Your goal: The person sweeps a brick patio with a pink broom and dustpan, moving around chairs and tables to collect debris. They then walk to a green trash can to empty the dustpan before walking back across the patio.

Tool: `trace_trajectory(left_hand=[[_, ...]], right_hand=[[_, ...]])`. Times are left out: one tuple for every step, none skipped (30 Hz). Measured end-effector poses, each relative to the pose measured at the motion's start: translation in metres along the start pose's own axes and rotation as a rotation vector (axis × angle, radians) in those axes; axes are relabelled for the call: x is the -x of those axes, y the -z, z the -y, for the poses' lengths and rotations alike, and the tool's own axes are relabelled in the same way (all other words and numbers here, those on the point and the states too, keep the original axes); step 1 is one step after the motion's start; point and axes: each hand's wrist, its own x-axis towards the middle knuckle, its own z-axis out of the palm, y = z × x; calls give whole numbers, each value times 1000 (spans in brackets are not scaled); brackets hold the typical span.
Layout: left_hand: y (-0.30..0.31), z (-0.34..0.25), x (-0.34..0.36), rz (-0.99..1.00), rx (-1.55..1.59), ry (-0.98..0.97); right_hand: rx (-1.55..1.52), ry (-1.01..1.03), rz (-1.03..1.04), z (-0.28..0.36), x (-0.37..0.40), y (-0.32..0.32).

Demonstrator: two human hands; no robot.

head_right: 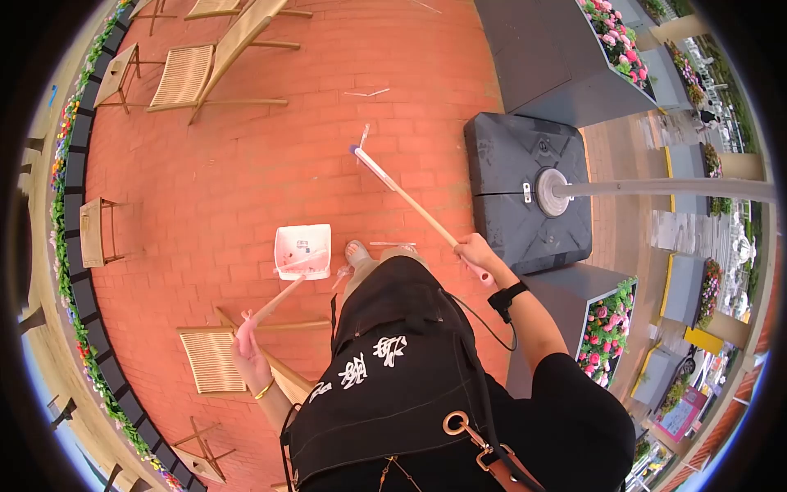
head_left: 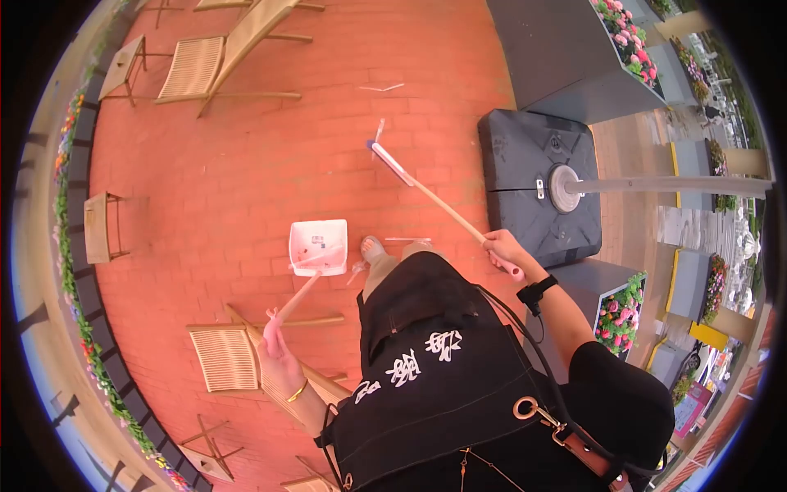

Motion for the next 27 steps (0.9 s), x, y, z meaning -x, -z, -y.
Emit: trace_trajectory(left_hand=[[-6, -3, 1, 1, 7, 13], [-11, -7, -4, 5, 16, 21], [-8, -11, -9, 0, 19, 17], [-2, -11, -11, -27, 31, 24], [0, -8, -12, -61, 49, 33], [-11, -18, -8, -70, -12, 36], [-24, -19, -8, -121, 30, 38], [-32, -25, -4, -77, -19, 5], [-39, -27, 0, -35, -68, -26], [-44, -27, 0, -17, -67, -11], [-53, -25, -1, -43, -54, -8], [-62, -23, -1, -116, 47, 2], [-70, -22, 0, -183, 142, 19], [-75, -21, 0, -189, 137, 42], [-81, -19, -3, -203, 92, 46], [-87, -16, -6, -217, 53, 42], [-90, -13, -10, -219, 58, 47], [-92, -10, -16, -166, 38, 18], [-94, -9, -19, -118, 22, -15], [-100, -8, -23, -135, 31, -21], [-104, -9, -26, -153, 48, -16], [-107, -10, -27, -167, 60, -7], [-107, -10, -27, -178, 58, -10], [-107, -9, -27, -203, 60, -8], [-107, -8, -29, -225, 62, -7], [-108, -9, -29, -228, 57, -11], [-111, -8, -29, -261, 61, -1]], right_hand=[[95, 41, -34, 33, -12, 4], [172, 91, -106, 66, -26, 7], [279, 156, -170, 91, -48, 12], [443, 197, -208, 114, -78, 18], [564, 254, -247, 131, -114, 23], [690, 315, -282, 149, -151, 29], [780, 245, -292, 193, -201, 35], [841, 166, -316, 218, -230, 30], [872, 178, -300, 231, -241, 24], [801, 104, -310, 243, -253, 19], [725, 27, -321, 251, -261, 12], [350, -95, -379, 241, -273, 3], [611, -53, -250, 228, -278, 6], [860, -18, -112, 213, -275, 11], [785, -66, -26, 204, -250, 16], [709, -104, 55, 199, -214, 17], [371, -138, 146, 175, -192, 33], [150, -237, 252, 175, -163, 51], [75, -237, 325, 185, -133, 67], [92, -273, 351, 199, -107, 80], [108, -248, 363, 202, -94, 93], [143, -275, 364, 214, -83, 101], [148, -276, 374, 225, -81, 104], [221, -216, 331, 236, -83, 107], [289, -153, 285, 246, -88, 108], [325, -140, 232, 260, -98, 107], [395, -47, 201, 265, -118, 107]])
